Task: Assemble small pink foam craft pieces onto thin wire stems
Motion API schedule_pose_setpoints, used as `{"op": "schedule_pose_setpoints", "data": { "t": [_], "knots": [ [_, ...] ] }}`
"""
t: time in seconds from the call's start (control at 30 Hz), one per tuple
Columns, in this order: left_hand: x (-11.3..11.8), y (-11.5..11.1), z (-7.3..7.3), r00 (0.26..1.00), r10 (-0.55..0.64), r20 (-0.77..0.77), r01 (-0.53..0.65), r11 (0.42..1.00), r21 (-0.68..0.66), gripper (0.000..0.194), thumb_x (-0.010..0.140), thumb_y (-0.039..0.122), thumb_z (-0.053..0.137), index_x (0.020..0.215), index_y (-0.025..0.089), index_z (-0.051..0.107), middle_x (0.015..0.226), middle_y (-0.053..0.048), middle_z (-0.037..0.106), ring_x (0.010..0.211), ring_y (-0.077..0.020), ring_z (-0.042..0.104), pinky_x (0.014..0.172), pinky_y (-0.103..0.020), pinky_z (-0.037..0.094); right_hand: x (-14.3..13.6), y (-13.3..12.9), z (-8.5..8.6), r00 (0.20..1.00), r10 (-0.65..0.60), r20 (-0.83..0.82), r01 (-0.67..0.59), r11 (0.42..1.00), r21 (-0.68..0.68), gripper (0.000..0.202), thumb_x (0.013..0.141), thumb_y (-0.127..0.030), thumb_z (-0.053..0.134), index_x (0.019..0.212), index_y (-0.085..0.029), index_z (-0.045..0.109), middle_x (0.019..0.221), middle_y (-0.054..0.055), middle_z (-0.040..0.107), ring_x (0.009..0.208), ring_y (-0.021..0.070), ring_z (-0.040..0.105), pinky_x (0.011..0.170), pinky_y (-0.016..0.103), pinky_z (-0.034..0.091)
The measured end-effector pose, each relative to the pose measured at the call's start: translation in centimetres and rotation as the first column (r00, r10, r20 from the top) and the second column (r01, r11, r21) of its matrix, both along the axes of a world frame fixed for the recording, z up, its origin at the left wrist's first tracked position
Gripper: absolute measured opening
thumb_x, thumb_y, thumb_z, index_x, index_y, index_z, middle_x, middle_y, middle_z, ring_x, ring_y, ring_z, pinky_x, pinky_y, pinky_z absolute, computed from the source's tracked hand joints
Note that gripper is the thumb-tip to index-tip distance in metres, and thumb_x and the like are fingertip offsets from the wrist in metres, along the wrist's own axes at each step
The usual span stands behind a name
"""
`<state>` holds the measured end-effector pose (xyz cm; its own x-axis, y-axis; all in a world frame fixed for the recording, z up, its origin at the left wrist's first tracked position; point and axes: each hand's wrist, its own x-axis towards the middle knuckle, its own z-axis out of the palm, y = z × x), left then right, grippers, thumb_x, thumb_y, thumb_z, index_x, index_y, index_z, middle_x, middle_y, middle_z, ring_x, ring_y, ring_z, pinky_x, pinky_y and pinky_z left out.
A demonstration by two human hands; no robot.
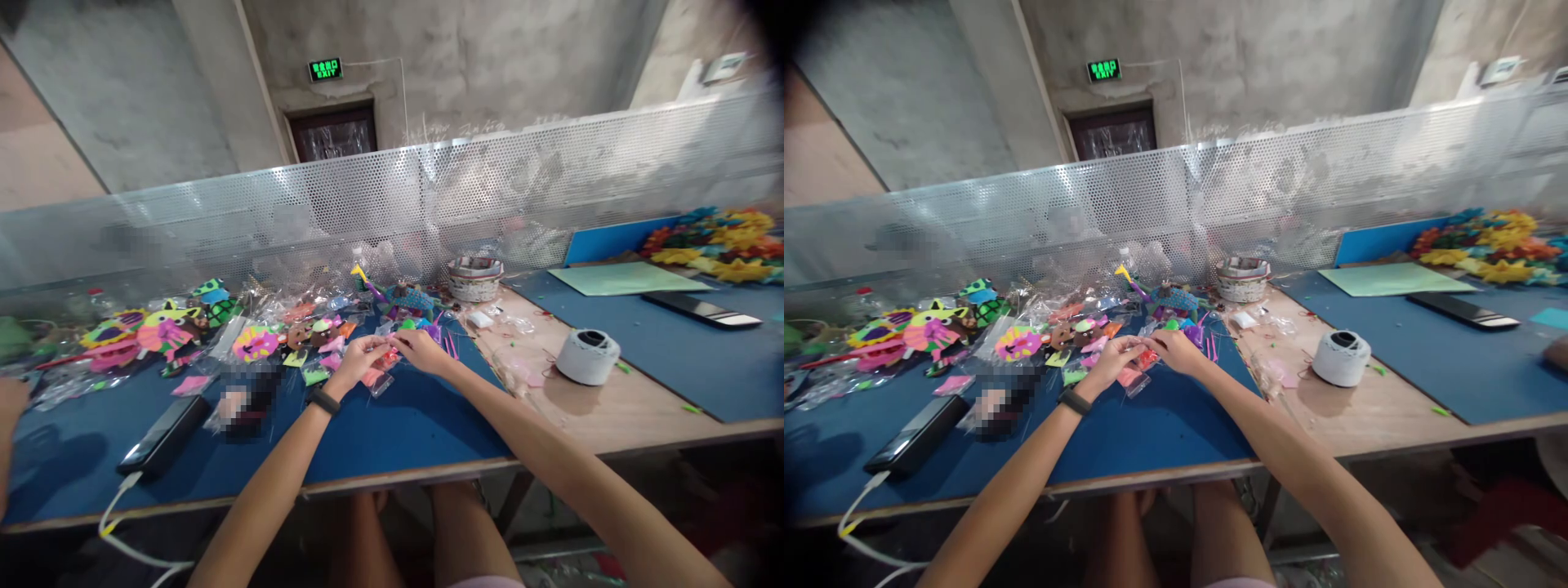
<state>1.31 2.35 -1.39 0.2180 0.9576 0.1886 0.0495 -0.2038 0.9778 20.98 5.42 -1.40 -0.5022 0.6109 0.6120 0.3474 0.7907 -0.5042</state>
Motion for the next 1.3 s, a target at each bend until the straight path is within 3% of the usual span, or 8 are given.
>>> {"op": "schedule_pose_setpoints", "data": {
  "t": [0.27, 0.4, 0.67, 0.77, 0.87, 0.97, 1.13, 1.3],
  "knots": [
    [0.1, -0.2, 0.7, 0.996, 0.048, -0.072, -0.037, 0.988, 0.151, 0.034, 0.079, 0.043, 0.076, 0.097, 0.014, 0.073, 0.104, -0.012, 0.073, 0.086, -0.0221, 0.069, 0.076, -0.034, 0.058, -1.2, -0.2, -0.8, 0.990, -0.085, -0.115, 0.074, 0.992, -0.101, 0.044, 0.101, -0.048, 0.039, 0.071, -0.019, 0.050, 0.064, 0.000, 0.053, 0.060, 0.0131, 0.046, 0.059, 0.026, 0.032],
    [0.1, -0.3, 0.8, 0.994, 0.041, -0.104, -0.024, 0.987, 0.162, 0.036, 0.079, 0.044, 0.075, 0.098, 0.014, 0.073, 0.104, -0.013, 0.072, 0.080, -0.0212, 0.069, 0.067, -0.031, 0.058, -1.7, 0.1, -1.1, 0.977, -0.050, -0.206, 0.000, 0.971, -0.238, 0.049, 0.099, -0.055, 0.037, 0.070, -0.019, 0.052, 0.065, 0.000, 0.053, 0.063, 0.0140, 0.048, 0.060, 0.026, 0.036],
    [0.2, -0.1, 0.3, 0.995, 0.011, -0.096, 0.000, 0.993, 0.119, 0.039, 0.078, 0.046, 0.076, 0.099, 0.013, 0.072, 0.098, -0.010, 0.073, 0.073, -0.0179, 0.068, 0.060, -0.028, 0.058, -1.8, 0.5, -1.1, 0.940, -0.047, -0.339, -0.174, 0.787, -0.591, 0.055, 0.086, -0.069, 0.048, 0.069, -0.017, 0.057, 0.058, -0.002, 0.050, 0.054, 0.0123, 0.046, 0.051, 0.024, 0.036],
    [0.1, 0.1, 0.4, 0.996, 0.040, -0.074, -0.033, 0.995, 0.092, 0.041, 0.076, 0.046, 0.077, 0.099, 0.013, 0.072, 0.100, -0.010, 0.073, 0.071, -0.0166, 0.068, 0.061, -0.027, 0.058, -1.5, 0.3, -1.0, 0.962, -0.042, -0.270, -0.079, 0.902, -0.424, 0.050, 0.093, -0.061, 0.046, 0.073, -0.016, 0.059, 0.061, -0.002, 0.051, 0.056, 0.0118, 0.046, 0.053, 0.024, 0.036],
    [-0.1, 0.1, 0.6, 0.997, 0.075, -0.028, -0.074, 0.996, 0.043, 0.043, 0.075, 0.047, 0.078, 0.100, 0.012, 0.071, 0.100, -0.010, 0.074, 0.062, -0.0127, 0.065, 0.059, -0.026, 0.056, -1.0, 0.3, -0.9, 0.975, -0.046, -0.219, 0.004, 0.982, -0.190, 0.035, 0.095, -0.048, 0.050, 0.100, -0.016, 0.065, 0.066, -0.002, 0.055, 0.060, 0.0122, 0.049, 0.059, 0.024, 0.038],
    [-0.1, 0.0, 0.9, 0.996, 0.085, 0.016, -0.085, 0.996, 0.001, 0.045, 0.073, 0.047, 0.079, 0.099, 0.012, 0.072, 0.099, -0.010, 0.074, 0.060, -0.0115, 0.064, 0.059, -0.026, 0.056, -0.5, 0.5, -0.9, 0.988, -0.068, -0.141, 0.055, 0.994, -0.090, 0.035, 0.097, -0.042, 0.052, 0.119, -0.018, 0.064, 0.068, -0.001, 0.059, 0.061, 0.0131, 0.051, 0.061, 0.025, 0.040],
    [-0.2, -0.1, 1.1, 0.998, 0.062, 0.027, -0.061, 0.998, -0.026, 0.046, 0.071, 0.047, 0.081, 0.100, 0.012, 0.071, 0.091, -0.008, 0.074, 0.066, -0.0146, 0.067, 0.063, -0.028, 0.056, 0.0, 0.4, -0.7, 0.985, -0.171, 0.025, 0.170, 0.984, 0.047, 0.035, 0.100, -0.041, 0.050, 0.126, -0.026, 0.068, 0.087, 0.005, 0.069, 0.076, 0.0165, 0.060, 0.069, 0.026, 0.043],
    [-0.3, -0.1, 1.0, 0.999, 0.035, 0.026, -0.035, 0.999, -0.022, 0.044, 0.073, 0.047, 0.080, 0.099, 0.012, 0.070, 0.089, -0.007, 0.073, 0.065, -0.0140, 0.066, 0.063, -0.027, 0.056, 0.2, -0.2, -0.2, 0.977, -0.175, 0.125, 0.162, 0.981, 0.108, 0.038, 0.103, -0.040, 0.044, 0.134, -0.029, 0.062, 0.101, 0.006, 0.070, 0.089, 0.0182, 0.065, 0.074, 0.026, 0.047]
  ]
}}
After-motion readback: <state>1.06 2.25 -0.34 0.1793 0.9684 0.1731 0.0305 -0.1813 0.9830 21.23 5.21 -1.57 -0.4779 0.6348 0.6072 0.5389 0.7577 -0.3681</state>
